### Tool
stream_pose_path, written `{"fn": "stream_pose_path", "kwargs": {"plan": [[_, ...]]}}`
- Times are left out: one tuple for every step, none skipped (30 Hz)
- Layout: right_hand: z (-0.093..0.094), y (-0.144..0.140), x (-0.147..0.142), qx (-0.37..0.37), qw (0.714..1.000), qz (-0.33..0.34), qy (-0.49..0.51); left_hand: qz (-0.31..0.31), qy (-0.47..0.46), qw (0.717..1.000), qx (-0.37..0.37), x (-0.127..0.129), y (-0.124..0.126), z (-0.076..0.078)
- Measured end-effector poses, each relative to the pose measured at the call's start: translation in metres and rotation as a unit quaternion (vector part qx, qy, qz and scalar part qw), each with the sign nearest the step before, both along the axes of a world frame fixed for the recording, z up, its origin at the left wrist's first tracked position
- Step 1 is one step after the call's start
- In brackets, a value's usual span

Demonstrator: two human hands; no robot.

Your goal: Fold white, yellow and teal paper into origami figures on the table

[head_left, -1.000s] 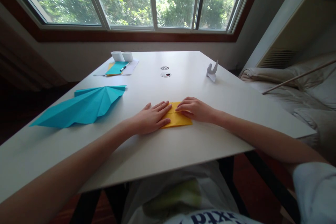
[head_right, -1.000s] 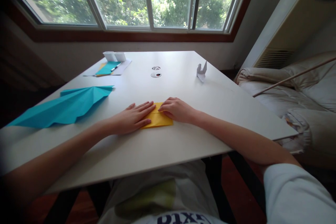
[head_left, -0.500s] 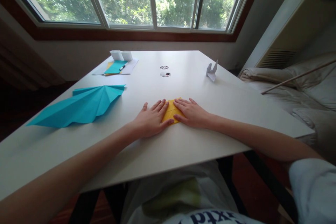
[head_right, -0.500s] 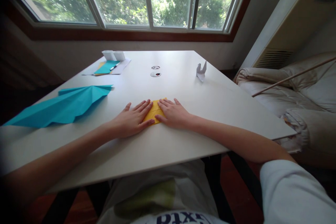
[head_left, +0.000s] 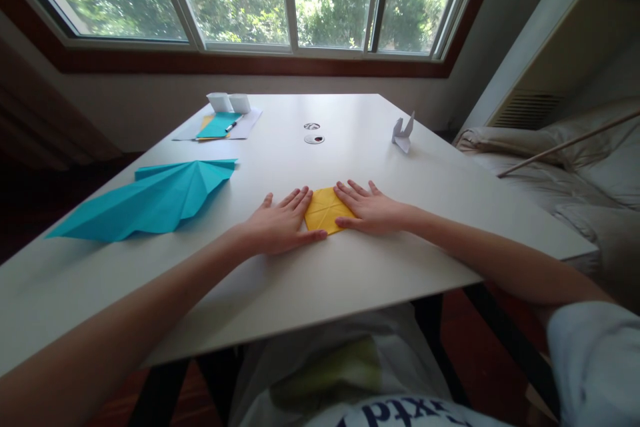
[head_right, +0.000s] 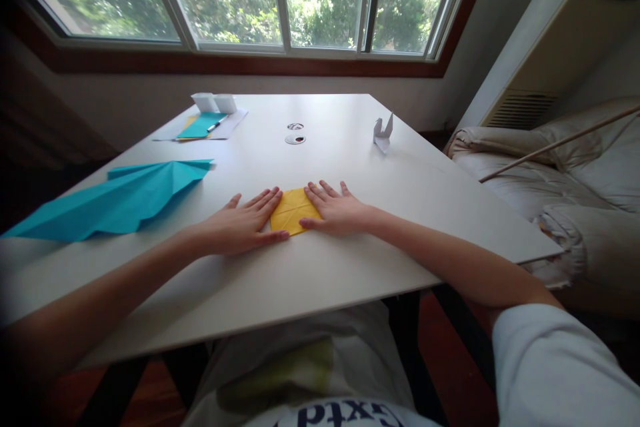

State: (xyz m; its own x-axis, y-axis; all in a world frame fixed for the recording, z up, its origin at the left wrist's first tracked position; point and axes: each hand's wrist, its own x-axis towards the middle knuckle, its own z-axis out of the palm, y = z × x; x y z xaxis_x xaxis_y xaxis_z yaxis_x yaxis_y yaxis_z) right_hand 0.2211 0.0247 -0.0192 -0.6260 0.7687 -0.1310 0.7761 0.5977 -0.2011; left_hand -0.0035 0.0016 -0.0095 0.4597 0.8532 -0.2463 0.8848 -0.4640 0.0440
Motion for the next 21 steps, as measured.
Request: {"fn": "stream_pose_path", "kwargs": {"plan": [[0.000,0.001,0.002,-0.003,1.000,-0.001,-0.001,0.001,0.003,1.000,0.001,-0.002,0.000,0.000],[0.001,0.002,0.005,-0.008,1.000,-0.003,-0.004,0.001,0.006,1.000,0.002,-0.003,0.001,0.000],[0.001,0.003,0.007,-0.014,1.000,-0.004,-0.007,0.001,0.009,1.000,0.001,-0.004,0.001,0.000],[0.002,0.004,0.010,-0.021,1.000,-0.005,-0.010,0.001,0.011,1.000,0.000,-0.005,0.001,0.000],[0.002,0.005,0.013,-0.028,1.000,-0.005,-0.012,0.002,0.014,1.000,-0.001,-0.005,0.002,0.000],[0.003,0.007,0.015,-0.033,0.999,-0.005,-0.014,0.006,0.017,1.000,-0.001,-0.004,0.002,0.000],[0.004,0.008,0.018,-0.037,0.999,-0.006,-0.016,0.010,0.020,1.000,-0.001,-0.004,0.002,0.001],[0.005,0.009,0.020,-0.039,0.999,-0.006,-0.018,0.016,0.025,1.000,-0.001,-0.003,0.002,0.001],[0.006,0.010,0.022,-0.042,0.999,-0.007,-0.022,0.020,0.029,0.999,-0.001,-0.003,0.001,0.001],[0.006,0.011,0.023,-0.046,0.999,-0.009,-0.027,0.024,0.032,0.999,0.000,-0.003,0.001,0.001],[0.007,0.012,0.025,-0.050,0.998,-0.010,-0.032,0.027,0.034,0.999,0.000,-0.002,0.001,0.001],[0.007,0.013,0.026,-0.054,0.998,-0.012,-0.035,0.030,0.035,0.999,0.000,-0.002,0.001,0.001],[0.007,0.013,0.026,-0.058,0.997,-0.014,-0.038,0.032,0.035,0.999,0.001,-0.002,0.001,0.001],[0.007,0.014,0.027,-0.060,0.997,-0.015,-0.039,0.034,0.033,0.999,0.001,-0.003,0.001,0.002],[0.007,0.014,0.028,-0.059,0.997,-0.015,-0.038,0.034,0.031,0.999,0.001,-0.004,0.002,0.002],[0.007,0.014,0.028,-0.054,0.998,-0.016,-0.035,0.032,0.029,0.999,-0.002,-0.005,0.002,0.003],[0.007,0.014,0.028,-0.045,0.998,-0.016,-0.033,0.029,0.027,0.999,-0.008,-0.006,0.003,0.003],[0.007,0.014,0.028,-0.034,0.999,-0.017,-0.030,0.025,0.025,0.999,-0.014,-0.008,0.004,0.004],[0.007,0.014,0.028,-0.021,0.999,-0.018,-0.027,0.021,0.022,0.999,-0.022,-0.010,0.005,0.005],[0.008,0.013,0.027,-0.007,1.000,-0.019,-0.022,0.018,0.020,0.999,-0.030,-0.011,0.007,0.005],[0.008,0.012,0.025,0.009,1.000,-0.020,-0.015,0.016,0.017,0.999,-0.033,-0.013,0.008,0.005]]}}
